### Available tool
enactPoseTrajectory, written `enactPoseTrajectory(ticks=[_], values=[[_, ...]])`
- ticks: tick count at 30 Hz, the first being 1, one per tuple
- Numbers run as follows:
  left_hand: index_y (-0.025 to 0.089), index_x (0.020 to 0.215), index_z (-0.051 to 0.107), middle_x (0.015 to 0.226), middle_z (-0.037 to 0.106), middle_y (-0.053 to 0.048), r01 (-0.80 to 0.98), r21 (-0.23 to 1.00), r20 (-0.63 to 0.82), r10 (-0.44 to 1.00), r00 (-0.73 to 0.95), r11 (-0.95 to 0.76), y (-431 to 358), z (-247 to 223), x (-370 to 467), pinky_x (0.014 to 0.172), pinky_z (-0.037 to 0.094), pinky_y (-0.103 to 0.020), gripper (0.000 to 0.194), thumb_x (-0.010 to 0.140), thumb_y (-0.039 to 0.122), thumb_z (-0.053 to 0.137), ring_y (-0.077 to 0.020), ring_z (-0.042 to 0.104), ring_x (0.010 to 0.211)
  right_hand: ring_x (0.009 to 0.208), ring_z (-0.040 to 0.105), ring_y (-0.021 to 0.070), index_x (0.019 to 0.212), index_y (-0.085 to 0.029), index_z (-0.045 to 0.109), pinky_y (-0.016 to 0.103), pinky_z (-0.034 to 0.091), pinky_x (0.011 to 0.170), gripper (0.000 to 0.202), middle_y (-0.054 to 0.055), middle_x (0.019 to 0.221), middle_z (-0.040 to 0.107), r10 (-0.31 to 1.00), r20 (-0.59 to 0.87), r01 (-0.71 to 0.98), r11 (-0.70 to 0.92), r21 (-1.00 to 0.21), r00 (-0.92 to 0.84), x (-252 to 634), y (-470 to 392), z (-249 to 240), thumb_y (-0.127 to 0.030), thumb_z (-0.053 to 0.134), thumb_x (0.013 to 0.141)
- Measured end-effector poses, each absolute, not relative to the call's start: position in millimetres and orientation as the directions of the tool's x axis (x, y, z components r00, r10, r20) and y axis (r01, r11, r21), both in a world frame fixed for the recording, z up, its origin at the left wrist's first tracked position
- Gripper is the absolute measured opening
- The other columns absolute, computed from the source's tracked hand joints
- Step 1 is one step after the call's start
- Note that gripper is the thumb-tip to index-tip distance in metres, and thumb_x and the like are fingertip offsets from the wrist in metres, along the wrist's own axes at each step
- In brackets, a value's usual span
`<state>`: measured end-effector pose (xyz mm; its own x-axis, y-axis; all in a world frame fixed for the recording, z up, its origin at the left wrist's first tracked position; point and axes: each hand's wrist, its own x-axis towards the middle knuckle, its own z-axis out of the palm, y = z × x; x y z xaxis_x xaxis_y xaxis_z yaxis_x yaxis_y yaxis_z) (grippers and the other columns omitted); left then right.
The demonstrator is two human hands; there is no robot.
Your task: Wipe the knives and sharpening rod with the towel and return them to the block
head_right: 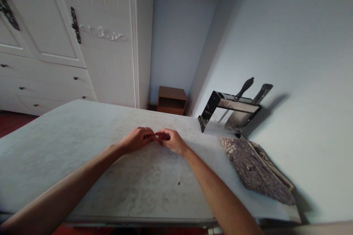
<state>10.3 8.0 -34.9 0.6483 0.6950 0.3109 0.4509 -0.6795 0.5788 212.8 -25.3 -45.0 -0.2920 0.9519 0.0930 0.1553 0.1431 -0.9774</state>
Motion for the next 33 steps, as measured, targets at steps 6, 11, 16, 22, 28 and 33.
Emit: enactPoseTrajectory(ticks=[6,11,16,22,28,33], values=[[0.020,0.079,0.073,0.080,0.072,-0.005,0.452,0.583,0.311,0.699,0.643,-0.675,8.0,-36.2,9.8,0.067,0.039,-0.025,0.018,0.086,0.030,0.060,-0.0170,0.062,0.072,0.068,0.062,0.0123,0.100,-0.017,0.070,0.026,0.047,0.065,0.036,0.000,0.077,0.067,0.939,0.085,0.177,0.150,-0.973,-0.332,215.2,-24.4,-46.2,-0.025,0.076,0.066],[0.019,0.079,0.073,0.082,0.072,-0.006,0.470,0.580,0.302,0.712,0.635,-0.665,6.6,-35.0,9.9,0.068,0.040,-0.024,0.017,0.086,0.029,0.060,-0.0170,0.063,0.073,0.071,0.064,0.0138,0.102,-0.017,0.071,0.027,0.050,0.068,0.036,0.001,0.078,0.069,0.934,0.091,0.178,0.160,-0.971,-0.345,217.0,-23.8,-47.6,-0.025,0.075,0.067],[0.018,0.080,0.073,0.080,0.071,-0.006,0.458,0.589,0.308,0.709,0.634,-0.666,7.6,-36.6,10.3,0.066,0.039,-0.024,0.020,0.087,0.032,0.061,-0.0166,0.062,0.071,0.072,0.064,0.0134,0.103,-0.017,0.071,0.026,0.049,0.068,0.036,0.001,0.079,0.069,0.930,0.093,0.174,0.164,-0.971,-0.357,217.0,-25.2,-46.1,-0.025,0.075,0.068],[0.019,0.079,0.072,0.082,0.072,-0.005,0.451,0.607,0.296,0.713,0.636,-0.654,7.4,-37.0,10.4,0.068,0.040,-0.024,0.017,0.086,0.028,0.061,-0.0168,0.063,0.074,0.069,0.062,0.0118,0.104,-0.016,0.071,0.025,0.047,0.066,0.036,0.000,0.077,0.068,0.928,0.089,0.168,0.159,-0.973,-0.362,216.7,-26.1,-44.0,-0.023,0.073,0.069],[0.018,0.080,0.072,0.082,0.072,-0.006,0.465,0.579,0.296,0.704,0.646,-0.670,7.4,-37.0,10.7,0.069,0.041,-0.024,0.019,0.088,0.031,0.060,-0.0168,0.063,0.075,0.071,0.062,0.0122,0.104,-0.017,0.071,0.026,0.047,0.068,0.037,0.000,0.079,0.067,0.929,0.077,0.164,0.145,-0.976,-0.362,217.0,-26.9,-41.2,-0.023,0.073,0.068],[0.018,0.082,0.073,0.082,0.072,-0.005,0.485,0.558,0.292,0.706,0.645,-0.674,6.3,-35.1,11.3,0.069,0.041,-0.023,0.019,0.088,0.030,0.061,-0.0163,0.064,0.075,0.069,0.060,0.0120,0.103,-0.016,0.072,0.025,0.046,0.066,0.036,0.000,0.077,0.067,0.923,0.090,0.172,0.164,-0.971,-0.374,217.8,-26.9,-38.9,-0.022,0.072,0.067]])
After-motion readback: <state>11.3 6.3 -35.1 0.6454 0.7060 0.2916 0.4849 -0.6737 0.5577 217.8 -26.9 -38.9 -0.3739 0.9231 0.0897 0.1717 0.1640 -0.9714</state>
